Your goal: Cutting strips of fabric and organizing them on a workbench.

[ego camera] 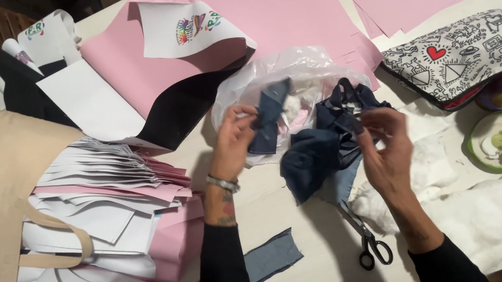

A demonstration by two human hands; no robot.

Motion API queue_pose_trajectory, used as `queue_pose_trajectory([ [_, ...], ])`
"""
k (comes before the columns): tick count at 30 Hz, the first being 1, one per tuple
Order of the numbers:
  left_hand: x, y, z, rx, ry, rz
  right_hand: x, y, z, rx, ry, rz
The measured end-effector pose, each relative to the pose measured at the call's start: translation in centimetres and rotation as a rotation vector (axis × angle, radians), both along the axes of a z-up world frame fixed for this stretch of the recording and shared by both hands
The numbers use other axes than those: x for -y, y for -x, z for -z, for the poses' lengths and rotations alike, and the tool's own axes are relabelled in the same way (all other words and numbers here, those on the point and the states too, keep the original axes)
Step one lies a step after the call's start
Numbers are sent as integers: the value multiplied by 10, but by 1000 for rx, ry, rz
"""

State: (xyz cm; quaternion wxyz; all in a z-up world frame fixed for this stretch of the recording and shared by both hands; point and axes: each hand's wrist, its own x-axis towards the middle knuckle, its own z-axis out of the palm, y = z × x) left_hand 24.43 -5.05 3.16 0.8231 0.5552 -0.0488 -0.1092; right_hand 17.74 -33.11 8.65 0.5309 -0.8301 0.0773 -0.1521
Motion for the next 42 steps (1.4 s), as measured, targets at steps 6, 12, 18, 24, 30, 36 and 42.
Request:
queue_pose_trajectory([
  [6,27,53,-31,-2,-69,109,-36,-17,-20,-283,-514,-222],
  [12,43,100,-18,-87,30,-81,-49,3,-18,-373,-129,-48],
  [18,51,132,-23,-2,-406,-205,-56,32,-24,-411,-485,-95],
  [24,45,157,-89,-76,-344,-368,-47,73,-17,-406,-676,-89],
  [30,45,203,-115,-40,-416,-421,-57,114,-37,-435,-766,-147],
  [36,49,251,-150,5,-547,-384,-66,151,-67,-408,-601,-411],
  [42,46,289,-139,50,-607,-494,-76,187,-75,-358,-569,-335],
])
